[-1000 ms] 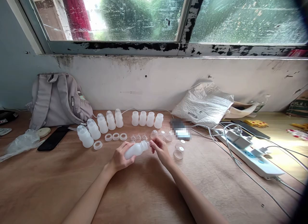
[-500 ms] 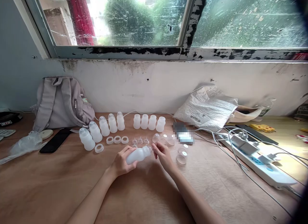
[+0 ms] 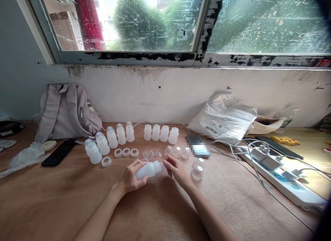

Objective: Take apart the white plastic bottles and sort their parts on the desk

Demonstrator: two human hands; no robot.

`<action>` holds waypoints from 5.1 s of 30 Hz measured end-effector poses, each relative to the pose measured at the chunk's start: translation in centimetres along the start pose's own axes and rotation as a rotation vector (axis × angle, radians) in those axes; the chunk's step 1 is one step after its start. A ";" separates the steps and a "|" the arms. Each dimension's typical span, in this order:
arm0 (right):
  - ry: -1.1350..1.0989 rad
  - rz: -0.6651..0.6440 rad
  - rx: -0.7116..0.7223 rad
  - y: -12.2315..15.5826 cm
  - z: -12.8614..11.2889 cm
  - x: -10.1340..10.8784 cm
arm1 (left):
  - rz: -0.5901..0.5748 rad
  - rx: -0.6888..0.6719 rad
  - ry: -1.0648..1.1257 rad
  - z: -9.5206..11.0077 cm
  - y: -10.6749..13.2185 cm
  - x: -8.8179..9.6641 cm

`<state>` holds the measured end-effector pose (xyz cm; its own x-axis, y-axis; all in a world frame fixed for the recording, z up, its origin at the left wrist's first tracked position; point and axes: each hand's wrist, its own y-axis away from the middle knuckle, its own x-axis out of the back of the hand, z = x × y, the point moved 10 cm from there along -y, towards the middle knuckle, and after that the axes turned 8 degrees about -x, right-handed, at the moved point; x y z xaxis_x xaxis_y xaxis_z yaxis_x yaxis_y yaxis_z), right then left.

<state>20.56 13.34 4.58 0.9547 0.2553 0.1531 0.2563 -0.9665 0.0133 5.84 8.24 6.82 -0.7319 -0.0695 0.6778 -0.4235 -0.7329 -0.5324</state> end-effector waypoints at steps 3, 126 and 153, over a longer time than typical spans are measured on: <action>-0.015 -0.018 -0.017 0.0 0.0 -0.2 | -0.006 -0.007 0.016 0.0 0.0 -0.1; -0.227 0.092 -0.094 2.9 3.2 2.2 | -0.056 -0.075 -0.030 1.7 0.2 -0.9; 0.629 0.286 0.489 -4.9 -12.7 -1.4 | 0.304 0.159 -0.418 -4.6 1.3 5.3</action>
<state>16.04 17.43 16.86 0.7677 -0.2000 0.6088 0.1924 -0.8342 -0.5167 -1.03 9.99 7.39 -0.5201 -0.5339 0.6666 -0.1158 -0.7292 -0.6744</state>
